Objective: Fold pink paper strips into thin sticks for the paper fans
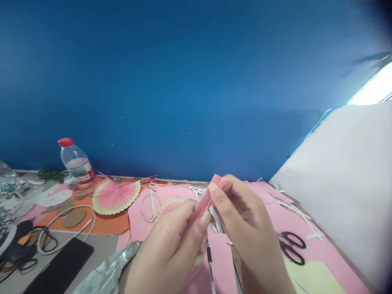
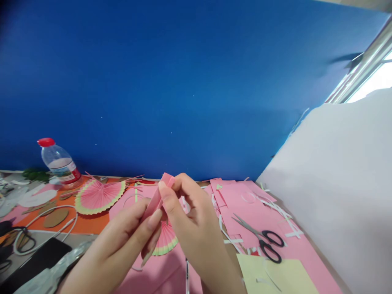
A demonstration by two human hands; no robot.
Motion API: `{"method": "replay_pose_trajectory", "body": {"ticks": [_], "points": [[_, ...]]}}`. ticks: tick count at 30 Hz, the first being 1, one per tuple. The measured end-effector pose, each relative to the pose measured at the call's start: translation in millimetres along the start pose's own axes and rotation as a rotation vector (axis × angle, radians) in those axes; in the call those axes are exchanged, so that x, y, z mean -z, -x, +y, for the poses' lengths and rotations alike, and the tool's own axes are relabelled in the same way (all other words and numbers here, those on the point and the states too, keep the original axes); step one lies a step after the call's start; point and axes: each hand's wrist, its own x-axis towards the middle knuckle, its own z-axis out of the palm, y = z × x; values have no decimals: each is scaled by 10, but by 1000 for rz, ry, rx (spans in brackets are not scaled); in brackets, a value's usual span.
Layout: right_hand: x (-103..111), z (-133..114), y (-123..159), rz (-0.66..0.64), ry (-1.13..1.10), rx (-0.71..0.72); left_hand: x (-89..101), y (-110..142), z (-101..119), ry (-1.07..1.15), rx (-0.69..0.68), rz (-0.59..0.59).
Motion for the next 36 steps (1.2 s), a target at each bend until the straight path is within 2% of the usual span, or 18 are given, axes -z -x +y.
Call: {"method": "replay_pose_trajectory", "body": {"ticks": [3,7,13,20,24,27,30,33,36], "points": [[24,-8,-5,-41,-39,-15,-10,4,-1,12,-13,-12],[53,14,-2,-136,46,-57,11,17,-31,47,-31,-21],[33,30,23,-89,53,-70,11,-10,-64,52,-12,-31],[33,20,34,-73,77,-49,-21,14,-2,16,-30,15],[54,49,47,-78,61,4,23,25,2,-54,-63,-50],[34,64,51,-72,50,30,73,21,8,-36,-37,-114],[-22,40,44,57,0,13,115,22,28,-54,1,-164],[-47,-10,38,174,-60,-24,131,19,50,-178,-22,-142],[-9,-46,38,46,-48,-47,114,3,62,-198,-28,-69]]}}
